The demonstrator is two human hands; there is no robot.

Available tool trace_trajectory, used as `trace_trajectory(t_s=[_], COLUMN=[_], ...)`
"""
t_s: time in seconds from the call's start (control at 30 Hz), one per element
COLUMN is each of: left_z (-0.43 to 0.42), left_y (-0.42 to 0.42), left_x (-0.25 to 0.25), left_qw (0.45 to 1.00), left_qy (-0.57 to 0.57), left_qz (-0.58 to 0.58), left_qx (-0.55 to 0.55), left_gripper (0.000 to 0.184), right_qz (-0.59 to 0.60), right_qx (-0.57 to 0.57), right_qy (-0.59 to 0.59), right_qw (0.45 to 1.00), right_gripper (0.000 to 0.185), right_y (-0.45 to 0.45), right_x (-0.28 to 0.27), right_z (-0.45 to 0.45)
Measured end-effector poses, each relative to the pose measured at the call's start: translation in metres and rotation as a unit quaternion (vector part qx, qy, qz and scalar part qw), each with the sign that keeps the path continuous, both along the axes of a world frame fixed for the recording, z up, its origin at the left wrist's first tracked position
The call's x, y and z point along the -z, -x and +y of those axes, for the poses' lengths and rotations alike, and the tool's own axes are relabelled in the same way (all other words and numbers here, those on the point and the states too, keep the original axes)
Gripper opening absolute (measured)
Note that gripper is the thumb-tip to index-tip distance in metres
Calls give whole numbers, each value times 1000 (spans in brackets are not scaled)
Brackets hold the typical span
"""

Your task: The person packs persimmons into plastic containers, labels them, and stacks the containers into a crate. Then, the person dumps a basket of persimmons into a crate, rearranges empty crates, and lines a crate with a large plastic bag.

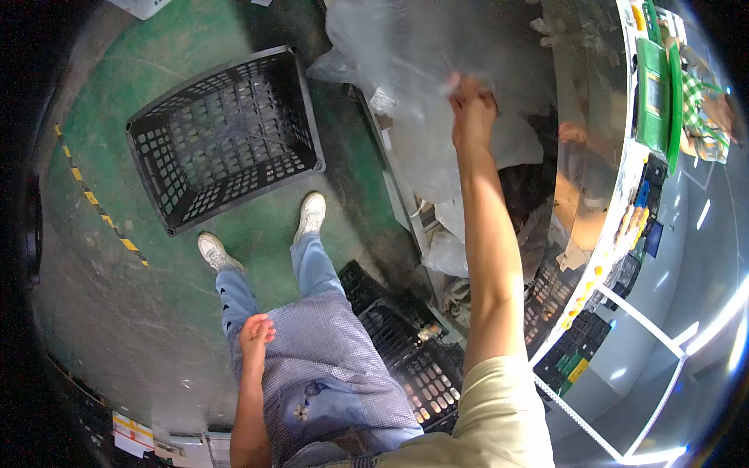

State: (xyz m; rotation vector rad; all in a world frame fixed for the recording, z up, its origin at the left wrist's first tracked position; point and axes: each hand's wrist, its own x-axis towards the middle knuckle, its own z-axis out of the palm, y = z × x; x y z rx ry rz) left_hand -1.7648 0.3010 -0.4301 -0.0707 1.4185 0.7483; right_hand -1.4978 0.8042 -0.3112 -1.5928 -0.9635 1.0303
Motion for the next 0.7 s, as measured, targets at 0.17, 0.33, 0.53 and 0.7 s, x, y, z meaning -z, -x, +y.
trace_trajectory(t_s=[0.17,0.33,0.53,0.7], left_z=[-19,-3,33,84], left_y=[4,2,-20,-38], left_x=[13,0,-16,0], left_qw=[1000,1000,999,997], left_qy=[1,2,-8,-44], left_qz=[5,20,14,-38], left_qx=[-10,-9,-36,-58], left_gripper=[18,14,14,15], right_qz=[-472,-484,47,6], right_qx=[160,212,28,-47], right_qy=[-180,-18,307,147], right_qw=[848,849,950,988], right_gripper=[48,67,47,53], right_y=[-122,-163,-83,-30], right_x=[35,40,54,35], right_z=[-27,-71,-63,52])
